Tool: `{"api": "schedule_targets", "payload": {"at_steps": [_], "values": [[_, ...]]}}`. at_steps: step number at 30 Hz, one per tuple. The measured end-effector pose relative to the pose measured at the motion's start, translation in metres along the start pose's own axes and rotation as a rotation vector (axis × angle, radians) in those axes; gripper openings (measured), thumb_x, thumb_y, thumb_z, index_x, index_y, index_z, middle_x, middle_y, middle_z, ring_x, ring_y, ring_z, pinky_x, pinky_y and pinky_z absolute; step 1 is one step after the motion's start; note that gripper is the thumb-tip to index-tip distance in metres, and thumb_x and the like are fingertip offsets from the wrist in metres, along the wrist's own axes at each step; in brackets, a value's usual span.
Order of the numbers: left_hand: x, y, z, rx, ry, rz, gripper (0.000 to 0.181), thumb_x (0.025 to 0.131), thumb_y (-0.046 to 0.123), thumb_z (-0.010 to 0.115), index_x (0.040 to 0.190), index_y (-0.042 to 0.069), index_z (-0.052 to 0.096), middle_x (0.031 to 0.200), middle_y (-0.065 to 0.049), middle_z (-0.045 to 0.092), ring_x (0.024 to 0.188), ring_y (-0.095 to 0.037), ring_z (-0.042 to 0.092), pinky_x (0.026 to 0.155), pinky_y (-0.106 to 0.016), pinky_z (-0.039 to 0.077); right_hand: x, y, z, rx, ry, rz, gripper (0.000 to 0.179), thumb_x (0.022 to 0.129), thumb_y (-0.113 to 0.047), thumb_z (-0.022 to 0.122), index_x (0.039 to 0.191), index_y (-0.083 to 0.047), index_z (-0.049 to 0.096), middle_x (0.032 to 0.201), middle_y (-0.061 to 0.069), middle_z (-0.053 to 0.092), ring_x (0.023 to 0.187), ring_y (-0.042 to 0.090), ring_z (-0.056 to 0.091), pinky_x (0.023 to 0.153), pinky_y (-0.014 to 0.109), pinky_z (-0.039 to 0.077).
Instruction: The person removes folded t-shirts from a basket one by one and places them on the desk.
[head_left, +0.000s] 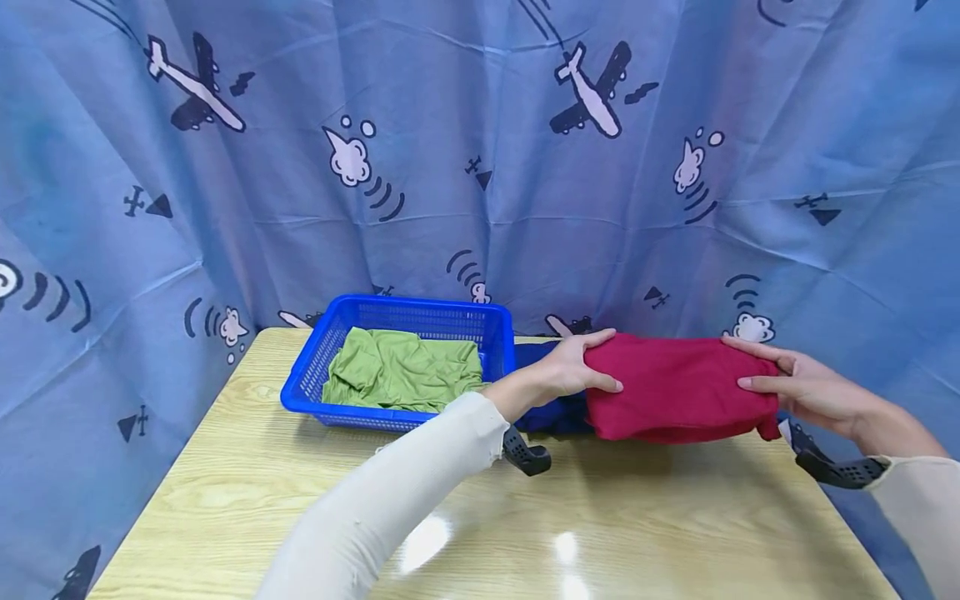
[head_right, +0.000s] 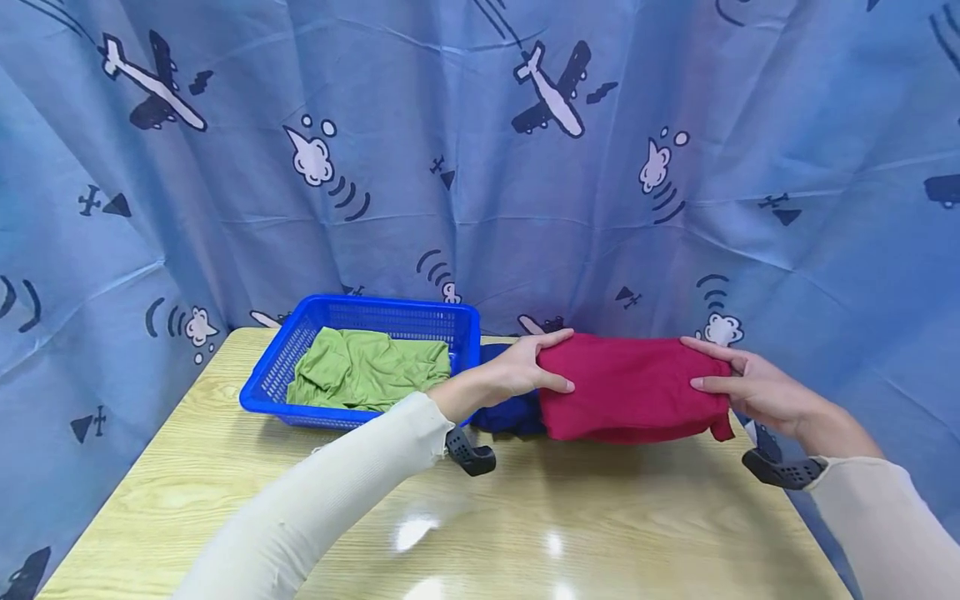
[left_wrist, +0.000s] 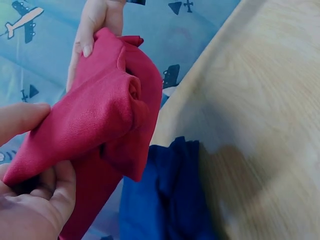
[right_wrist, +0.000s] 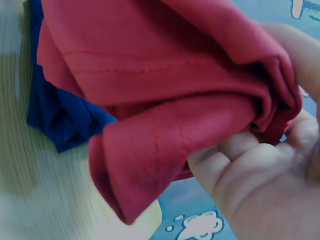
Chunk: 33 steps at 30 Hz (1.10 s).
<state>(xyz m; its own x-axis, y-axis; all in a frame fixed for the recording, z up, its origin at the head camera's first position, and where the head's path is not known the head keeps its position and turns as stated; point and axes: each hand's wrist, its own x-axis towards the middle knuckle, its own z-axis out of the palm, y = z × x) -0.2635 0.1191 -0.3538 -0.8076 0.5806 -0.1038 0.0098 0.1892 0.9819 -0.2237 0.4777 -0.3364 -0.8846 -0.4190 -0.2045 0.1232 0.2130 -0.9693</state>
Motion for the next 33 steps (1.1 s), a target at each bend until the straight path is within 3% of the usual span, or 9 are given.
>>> {"api": "schedule_targets", "payload": {"at_steps": [6,12,23,33], "values": [[0.005,-0.005,0.013,-0.038,-0.012,-0.009,0.086,0.082,0.0,0.079,0.156,0.021,0.041,0.124,-0.002,0.062,0.098,-0.01,0.058,0.084,-0.023,0.053,-0.01,0.004,-0.009,-0.041,-0.007,0.017,0.066,0.104,0.005,0.043,0.148,-0.044,0.046,0.124,-0.015,0.067,0.103,0.014,0.072,0.083,0.033,0.062],[0.008,-0.008,0.032,-0.028,-0.013,-0.012,0.087,0.081,0.001,0.08,0.155,0.024,0.043,0.126,-0.001,0.062,0.098,-0.008,0.059,0.081,-0.021,0.053,-0.019,0.016,-0.02,-0.071,0.012,0.042,0.066,0.104,0.004,0.044,0.142,-0.05,0.049,0.121,-0.018,0.067,0.101,0.012,0.071,0.081,0.032,0.062],[0.019,-0.016,0.071,0.087,0.025,-0.013,0.086,0.079,0.008,0.084,0.153,0.03,0.046,0.131,0.005,0.061,0.109,-0.008,0.057,0.092,-0.021,0.049,-0.042,0.036,-0.049,-0.067,0.021,0.089,0.066,0.106,0.001,0.043,0.133,-0.059,0.05,0.117,-0.022,0.067,0.098,0.017,0.074,0.081,0.037,0.063],[0.026,-0.03,0.091,0.114,0.058,-0.005,0.085,0.077,0.006,0.084,0.151,0.027,0.048,0.132,0.006,0.061,0.109,-0.004,0.057,0.095,-0.017,0.048,-0.045,0.056,-0.06,-0.012,-0.02,0.109,0.065,0.107,0.001,0.04,0.132,-0.059,0.05,0.119,-0.025,0.065,0.104,0.012,0.072,0.084,0.037,0.062]]}}
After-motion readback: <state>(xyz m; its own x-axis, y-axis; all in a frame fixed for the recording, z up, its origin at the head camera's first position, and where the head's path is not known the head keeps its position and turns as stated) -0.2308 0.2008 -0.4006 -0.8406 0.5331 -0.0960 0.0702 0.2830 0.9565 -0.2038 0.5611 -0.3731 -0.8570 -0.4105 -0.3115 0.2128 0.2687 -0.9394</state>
